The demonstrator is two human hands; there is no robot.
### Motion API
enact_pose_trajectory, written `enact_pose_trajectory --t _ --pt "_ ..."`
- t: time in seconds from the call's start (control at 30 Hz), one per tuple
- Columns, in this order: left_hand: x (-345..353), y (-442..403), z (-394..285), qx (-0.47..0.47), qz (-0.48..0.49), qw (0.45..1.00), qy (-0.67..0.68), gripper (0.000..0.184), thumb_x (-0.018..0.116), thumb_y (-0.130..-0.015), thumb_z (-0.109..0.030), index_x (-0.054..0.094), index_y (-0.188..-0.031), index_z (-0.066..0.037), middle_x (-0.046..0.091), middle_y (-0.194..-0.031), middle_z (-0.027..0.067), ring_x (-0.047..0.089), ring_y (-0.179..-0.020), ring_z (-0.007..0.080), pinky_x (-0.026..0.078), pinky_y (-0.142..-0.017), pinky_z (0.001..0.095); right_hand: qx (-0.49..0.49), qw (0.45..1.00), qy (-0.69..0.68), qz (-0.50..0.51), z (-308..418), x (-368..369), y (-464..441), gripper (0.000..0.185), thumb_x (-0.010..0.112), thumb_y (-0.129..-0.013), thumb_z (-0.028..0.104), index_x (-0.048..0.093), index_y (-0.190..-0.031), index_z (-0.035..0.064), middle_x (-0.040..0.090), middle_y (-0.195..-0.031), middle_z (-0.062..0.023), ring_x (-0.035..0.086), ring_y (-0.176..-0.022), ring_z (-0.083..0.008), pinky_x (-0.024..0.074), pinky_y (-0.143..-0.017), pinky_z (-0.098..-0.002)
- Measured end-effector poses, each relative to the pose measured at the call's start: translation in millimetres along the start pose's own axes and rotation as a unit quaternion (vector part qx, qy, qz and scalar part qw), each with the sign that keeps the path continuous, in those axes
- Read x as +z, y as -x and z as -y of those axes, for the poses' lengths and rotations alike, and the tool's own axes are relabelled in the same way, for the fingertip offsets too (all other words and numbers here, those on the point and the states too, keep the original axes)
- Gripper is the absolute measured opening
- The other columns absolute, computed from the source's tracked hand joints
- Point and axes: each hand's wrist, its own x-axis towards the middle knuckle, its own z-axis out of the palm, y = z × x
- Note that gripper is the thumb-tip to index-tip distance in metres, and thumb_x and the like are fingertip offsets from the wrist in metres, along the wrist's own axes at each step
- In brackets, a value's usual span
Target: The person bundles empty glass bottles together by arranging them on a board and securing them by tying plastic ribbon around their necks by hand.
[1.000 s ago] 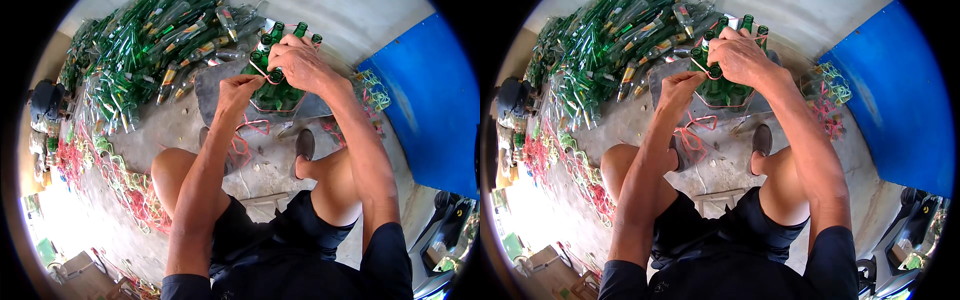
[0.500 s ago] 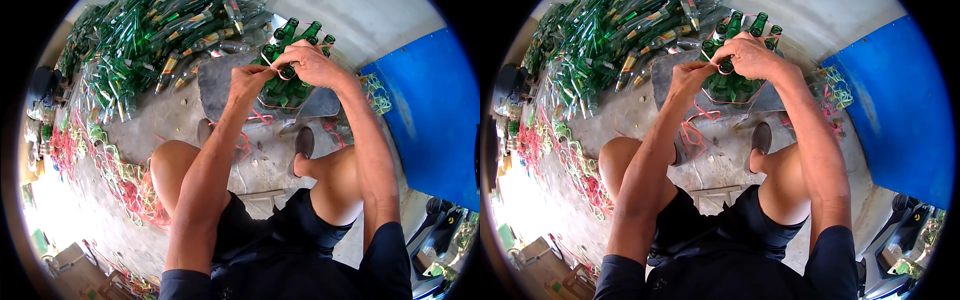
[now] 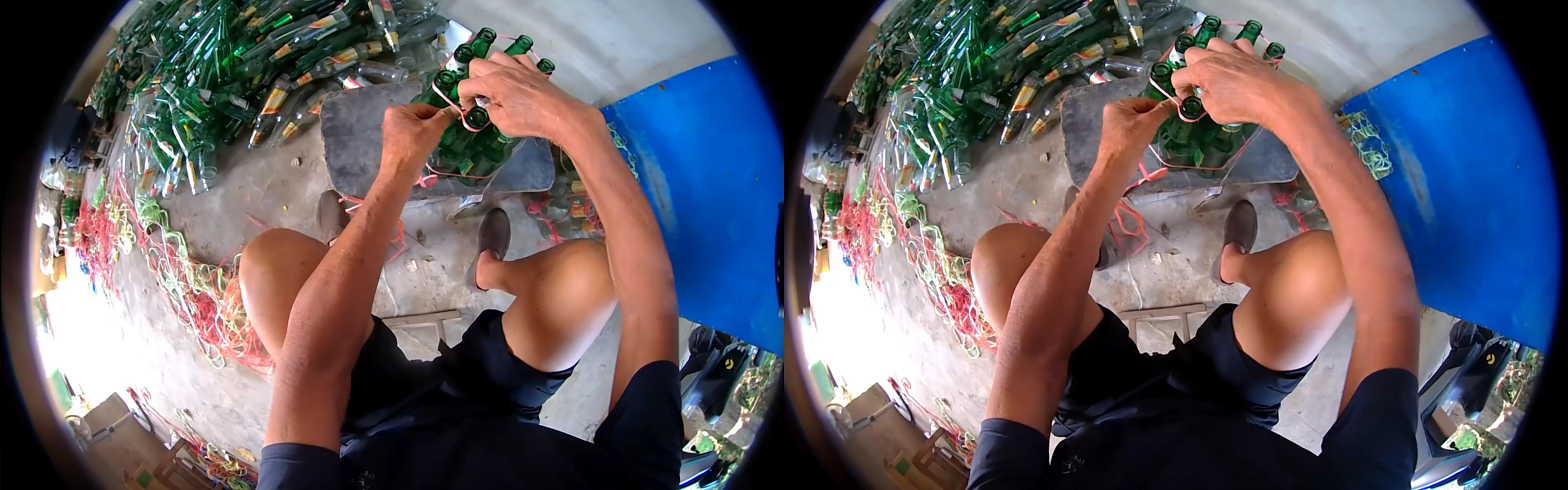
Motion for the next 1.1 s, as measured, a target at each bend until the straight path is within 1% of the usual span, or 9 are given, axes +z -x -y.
enact_pose_trajectory --t 0.13,0.2,0.43,0.57,0.67,0.73,0.83,0.93,1.1 --pt "1.2 0.4 -7.9 0.000 0.010 1.000 -0.023 0.028 0.083 -0.086 -0.024 0.081 -0.090 0.003 0.067 -0.063 0.0027 0.054 -0.057 0.0082 0.043 -0.052 0.0313 -0.031 0.998 0.055 -0.004 -3.5 -13.3 -3.9 0.015 0.063 -0.083 0.007 0.073 -0.087 0.0169 0.061 -0.105 -0.0019 0.056 -0.110 -0.0256 0.0405 -0.097 -0.0417" --pt "2.2 -0.1 -7.5 0.003 0.020 1.000 -0.007 0.026 0.081 -0.087 -0.023 0.081 -0.092 0.003 0.068 -0.064 0.0027 0.054 -0.057 0.0082 0.044 -0.052 0.0313 -0.053 0.996 0.040 -0.051 -7.4 -17.2 -1.3 0.002 0.069 -0.081 0.010 0.068 -0.083 0.0105 0.057 -0.101 -0.0026 0.054 -0.106 -0.0248 0.0398 -0.094 -0.0410" --pt "2.6 0.6 -10.0 0.032 0.048 0.998 0.029 0.019 0.074 -0.092 -0.017 0.082 -0.098 -0.001 0.069 -0.069 0.0017 0.053 -0.060 0.0073 0.043 -0.054 0.0302 -0.053 0.996 0.037 -0.059 -14.2 -28.8 5.7 0.017 0.075 -0.079 0.017 0.062 -0.076 0.0054 0.055 -0.100 -0.0046 0.053 -0.104 -0.0237 0.0392 -0.089 -0.0385" --pt "0.7 2.2 -14.5 0.035 0.074 0.996 0.032 0.021 0.074 -0.096 -0.018 0.080 -0.099 0.002 0.060 -0.067 -0.0057 0.044 -0.060 0.0025 0.032 -0.051 0.0264 -0.029 0.998 0.034 -0.046 -14.6 -34.6 6.6 0.013 0.071 -0.082 0.017 0.067 -0.074 0.0072 0.058 -0.098 -0.0035 0.054 -0.105 -0.0237 0.0403 -0.090 -0.0404" --pt "5.0 -2.2 -7.8 0.023 0.075 0.995 0.060 0.020 0.071 -0.097 -0.016 0.080 -0.100 0.002 0.059 -0.067 -0.0067 0.043 -0.059 0.0023 0.030 -0.050 0.0259 -0.007 0.998 0.051 -0.025 -17.4 -38.3 7.9 0.013 0.068 -0.083 0.015 0.066 -0.074 0.0058 0.058 -0.098 -0.0049 0.056 -0.105 -0.0245 0.0407 -0.089 -0.0408" --pt "4.9 -2.5 -9.0 0.023 0.078 0.995 0.065 0.020 0.070 -0.097 -0.015 0.080 -0.101 0.002 0.059 -0.067 -0.0067 0.043 -0.059 0.0023 0.030 -0.050 0.0258 0.008 0.998 0.065 -0.007 -20.2 -41.5 7.6 0.012 0.066 -0.085 0.014 0.065 -0.076 0.0046 0.058 -0.099 -0.0063 0.056 -0.107 -0.0257 0.0412 -0.089 -0.0414" --pt "6.3 -0.4 -10.1 0.021 0.076 0.995 0.068 0.020 0.069 -0.098 -0.014 0.080 -0.101 0.002 0.059 -0.068 -0.0067 0.043 -0.059 0.0024 0.030 -0.050 0.0255 -0.020 0.997 0.049 -0.055 -36.1 -31.4 5.9 0.011 0.062 -0.088 0.012 0.064 -0.082 0.0023 0.058 -0.102 -0.0090 0.057 -0.108 -0.0276 0.0419 -0.089 -0.0431" --pt "6.0 -1.3 -11.8 0.009 0.081 0.994 0.067 0.020 0.068 -0.098 -0.013 0.080 -0.102 0.002 0.060 -0.069 -0.0063 0.043 -0.059 0.0024 0.031 -0.050 0.0254 0.002 1.000 0.013 -0.024 -42.5 -27.9 5.3 0.011 0.059 -0.090 0.010 0.063 -0.087 0.0002 0.058 -0.105 -0.0124 0.058 -0.109 -0.0302 0.0429 -0.089 -0.0459" --pt "8.8 -2.3 -7.3 0.006 0.078 0.993 0.087 0.020 0.068 -0.096 -0.013 0.078 -0.098 0.004 0.064 -0.070 -0.0017 0.048 -0.061 0.0056 0.038 -0.052 0.0293 0.022 1.000 0.005 -0.002 -50.8 -20.7 2.6 0.015 0.057 -0.093 0.011 0.059 -0.090 -0.0028 0.058 -0.104 -0.0179 0.060 -0.097 -0.0391 0.0456 -0.085 -0.0508"
